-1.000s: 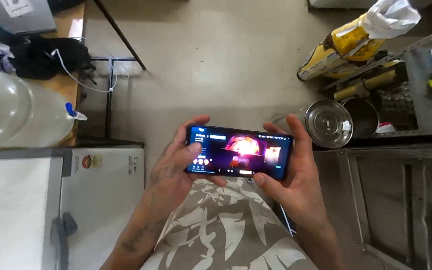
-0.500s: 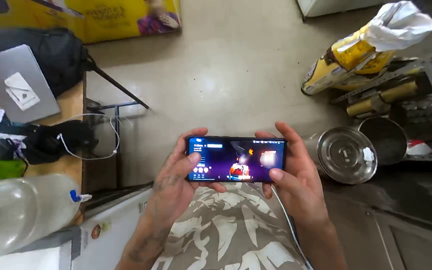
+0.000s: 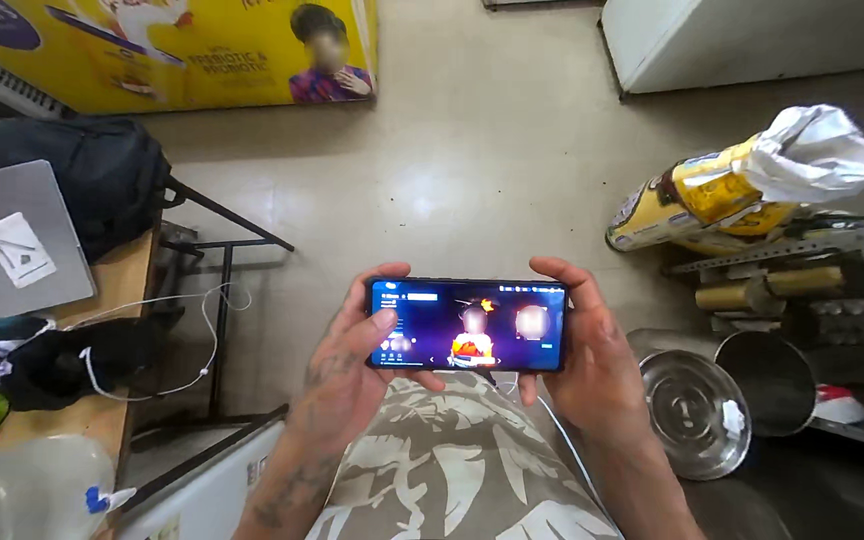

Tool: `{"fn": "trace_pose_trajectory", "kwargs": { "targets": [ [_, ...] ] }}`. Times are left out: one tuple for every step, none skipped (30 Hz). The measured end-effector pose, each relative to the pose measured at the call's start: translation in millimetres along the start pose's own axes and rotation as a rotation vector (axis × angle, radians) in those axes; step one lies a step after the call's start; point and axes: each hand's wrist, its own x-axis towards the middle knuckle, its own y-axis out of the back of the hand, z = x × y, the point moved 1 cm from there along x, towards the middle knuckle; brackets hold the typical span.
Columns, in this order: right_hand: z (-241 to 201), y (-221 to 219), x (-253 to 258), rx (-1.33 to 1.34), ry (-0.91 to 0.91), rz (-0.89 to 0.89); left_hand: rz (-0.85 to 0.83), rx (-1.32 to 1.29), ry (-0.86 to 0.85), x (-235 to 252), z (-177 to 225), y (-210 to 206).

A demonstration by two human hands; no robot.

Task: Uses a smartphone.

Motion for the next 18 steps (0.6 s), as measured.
{"fn": "trace_pose_trajectory", "kwargs": {
  "targets": [
    [-2.8, 5.6, 13.4, -0.017, 0.005, 0.005, -0.019, 0.010, 0.007, 15.7, 2.9, 1.5],
    [-5.7, 11.3, 27.7, -0.026, 0.014, 0.008, -0.059, 0.013, 0.004, 31.6, 4.5, 7.3],
    [-8.8, 17.0, 42.1, -0.024, 0.023, 0.009, -0.076, 0.029, -0.006, 48.7, 6.5, 11.5],
    [-11.7, 22.4, 57.1, -0.014, 0.037, 0.015, -0.075, 0.017, -0.007, 67.8, 9.9, 12.8],
    [-14.4, 27.8, 72.4, -0.003, 0.053, 0.026, -0.070, -0.002, 0.009, 87.8, 14.9, 11.4],
    [-17.3, 32.9, 87.9, -0.003, 0.071, 0.041, -0.053, 0.018, 0.032, 109.2, 22.5, 4.4],
    [-20.4, 38.0, 104.2, -0.009, 0.089, 0.058, -0.022, 0.034, 0.058, 131.0, 29.8, -0.4],
    [-23.7, 43.2, 121.2, -0.014, 0.107, 0.075, -0.029, 0.021, 0.086, 152.5, 34.3, 4.0],
    [-27.3, 47.7, 137.5, -0.019, 0.118, 0.097, -0.013, 0.010, 0.118, 173.2, 38.3, 10.5],
    [-31.2, 51.3, 153.6, -0.024, 0.121, 0.118, 0.012, 0.020, 0.159, 194.0, 45.6, 12.5],
    [-35.4, 54.5, 170.3, -0.021, 0.126, 0.132, 0.009, 0.037, 0.179, 215.5, 54.1, 13.5],
    [-39.7, 57.7, 187.0, -0.015, 0.130, 0.143, -0.022, 0.061, 0.185, 237.0, 63.2, 15.5],
    [-43.5, 60.7, 203.4, -0.005, 0.136, 0.150, -0.052, 0.083, 0.189, 257.7, 73.2, 16.3],
    [-46.4, 64.2, 219.8, 0.013, 0.147, 0.154, -0.072, 0.106, 0.182, 276.9, 82.3, 17.2],
    [-48.5, 68.2, 236.9, 0.034, 0.163, 0.165, -0.092, 0.134, 0.170, 295.4, 91.5, 17.6],
    [-49.8, 72.8, 254.0, 0.052, 0.176, 0.186, -0.100, 0.179, 0.163, 312.7, 100.8, 15.9],
    [-50.8, 77.7, 270.0, 0.064, 0.174, 0.218, -0.098, 0.235, 0.163, 328.2, 109.2, 13.3],
    [-51.4, 83.6, 285.7, 0.069, 0.165, 0.249, -0.124, 0.274, 0.157, 342.8, 115.9, 12.4]
  ]
}}
